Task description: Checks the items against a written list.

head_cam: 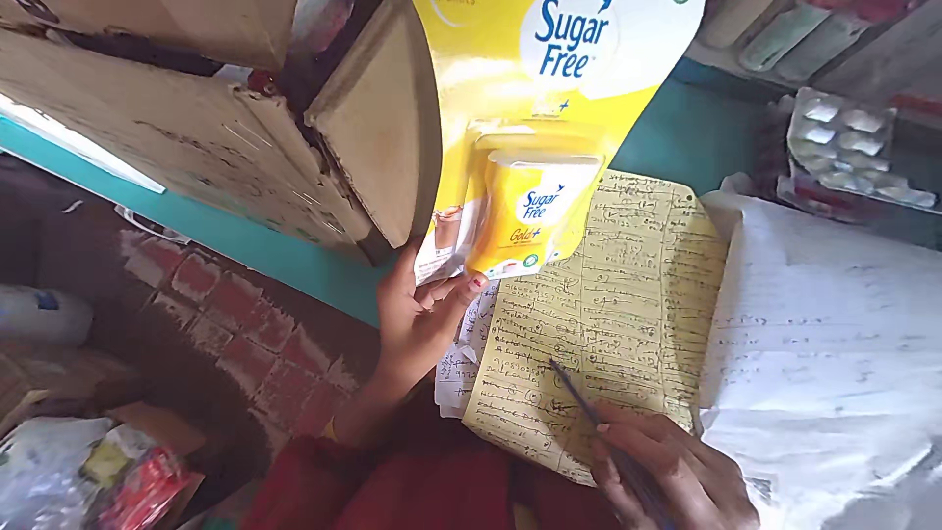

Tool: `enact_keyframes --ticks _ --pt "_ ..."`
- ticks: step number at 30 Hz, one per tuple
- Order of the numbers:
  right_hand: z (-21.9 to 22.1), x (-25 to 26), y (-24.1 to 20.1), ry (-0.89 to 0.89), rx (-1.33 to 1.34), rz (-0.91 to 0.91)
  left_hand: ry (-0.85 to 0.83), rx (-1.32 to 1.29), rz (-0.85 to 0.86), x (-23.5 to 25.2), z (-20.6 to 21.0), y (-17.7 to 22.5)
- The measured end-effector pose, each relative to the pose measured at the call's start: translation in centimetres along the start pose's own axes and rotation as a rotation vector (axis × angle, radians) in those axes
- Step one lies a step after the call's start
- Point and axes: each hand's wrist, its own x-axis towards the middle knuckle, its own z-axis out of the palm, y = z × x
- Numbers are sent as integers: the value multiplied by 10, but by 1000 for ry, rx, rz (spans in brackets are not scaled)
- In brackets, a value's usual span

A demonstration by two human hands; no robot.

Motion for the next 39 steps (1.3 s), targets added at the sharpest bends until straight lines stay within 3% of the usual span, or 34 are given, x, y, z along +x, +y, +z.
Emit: enact_keyframes --ticks 39 --pt "-4 -4 3 53 238 79 -51 -13 50 -1 -3 -4"
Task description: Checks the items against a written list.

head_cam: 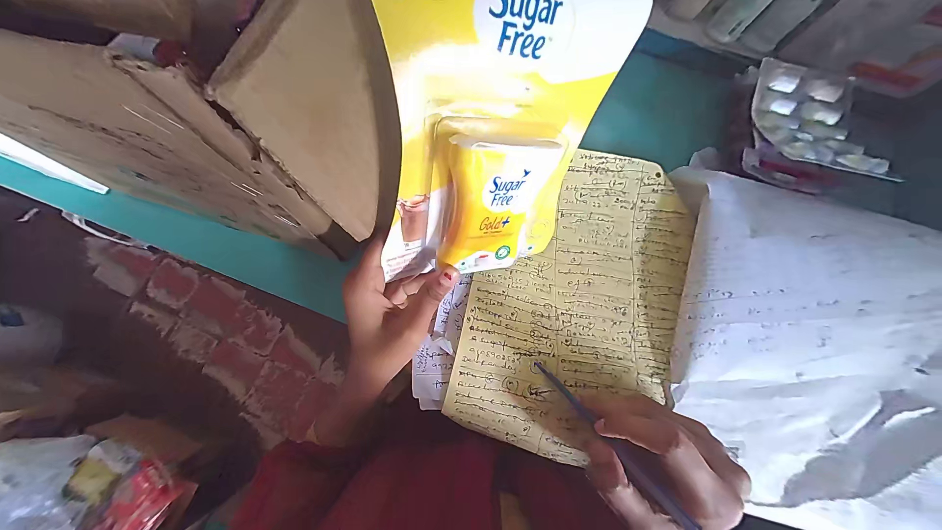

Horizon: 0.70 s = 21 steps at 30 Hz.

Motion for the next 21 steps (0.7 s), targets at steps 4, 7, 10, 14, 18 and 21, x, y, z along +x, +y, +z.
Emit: enact_keyframes --ticks 4,7,10,14,18,21 --pt "0 0 -1 12 21 17 -8 4 -2 0 1 0" --pt "0 -1 0 17 34 34 -2 3 -9 0 0 0" --pt "-1 -1 -1 18 50 70 -5 -2 -14 0 0 1" --pt "0 -1 0 18 51 64 -6 -3 -7 0 0 0" --pt "-1 -1 0 25 61 72 -5 -9 -9 0 0 0" --pt "-1 -1 0 22 71 79 -12 -22 -3 0 0 -1"
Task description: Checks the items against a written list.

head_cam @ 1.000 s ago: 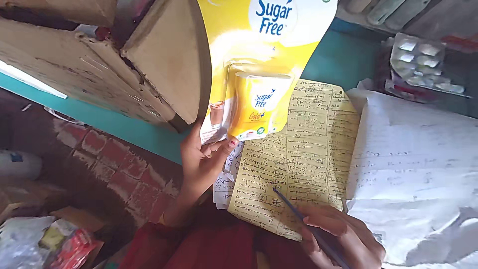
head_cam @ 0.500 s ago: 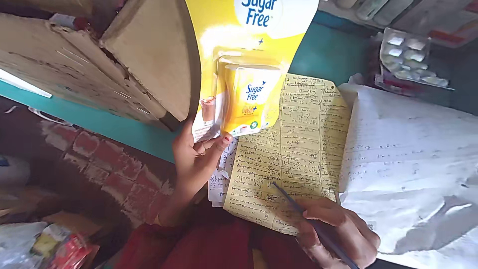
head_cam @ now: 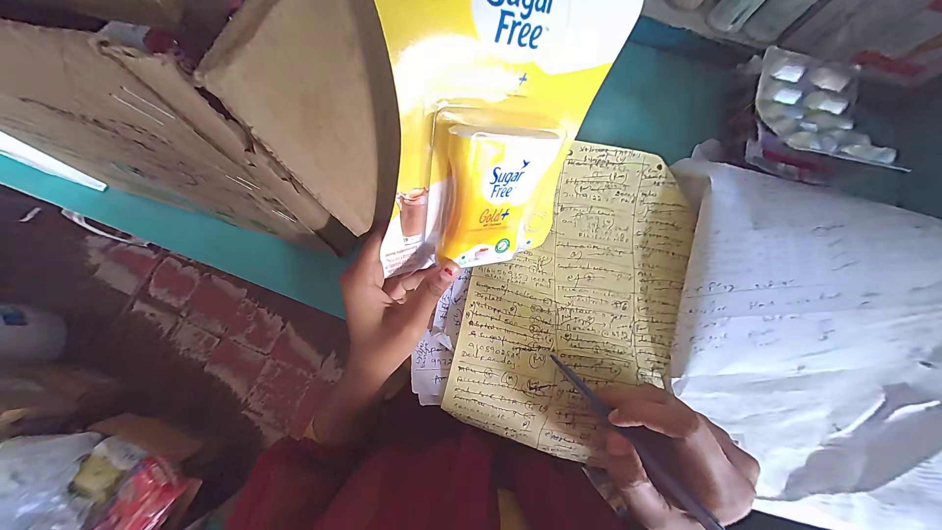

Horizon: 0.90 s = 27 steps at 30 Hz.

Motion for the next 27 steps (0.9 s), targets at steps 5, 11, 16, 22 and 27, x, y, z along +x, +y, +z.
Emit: enact_keyframes --ticks 5,11,16,22,27 --pt "0 0 0 0 9 4 -16 13 13 0 -1 0" --pt "0 1 0 -1 -15 3 -18 11 4 0 -1 0" --pt "0 1 -1 1 -16 5 -19 14 9 0 -1 0" --pt "-1 1 0 -7 -9 5 -13 11 -4 1 0 1" --pt "-1 1 0 -10 -11 -13 -19 -28 -13 3 1 1"
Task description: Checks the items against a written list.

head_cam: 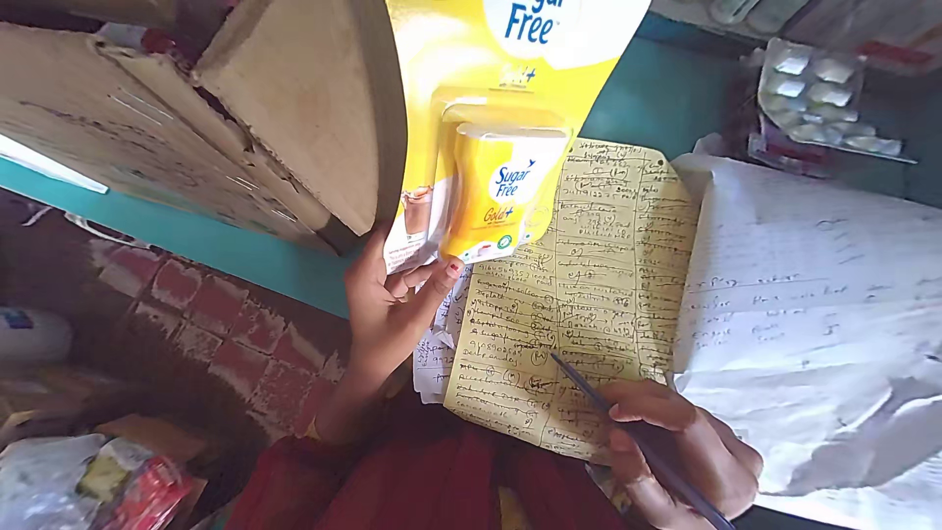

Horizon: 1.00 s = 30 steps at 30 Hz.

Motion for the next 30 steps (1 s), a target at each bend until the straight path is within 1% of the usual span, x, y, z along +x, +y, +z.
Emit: enact_keyframes --ticks 9,20,26,30 --pt "-1 0 2 -10 11 -7 -3 -27 -45 0 1 2" --pt "0 0 1 -23 29 11 -19 16 -127 0 2 8" --pt "-1 0 1 -20 31 17 -17 28 -128 0 2 8" --pt "-2 0 1 -27 26 12 -8 46 -98 0 2 7"
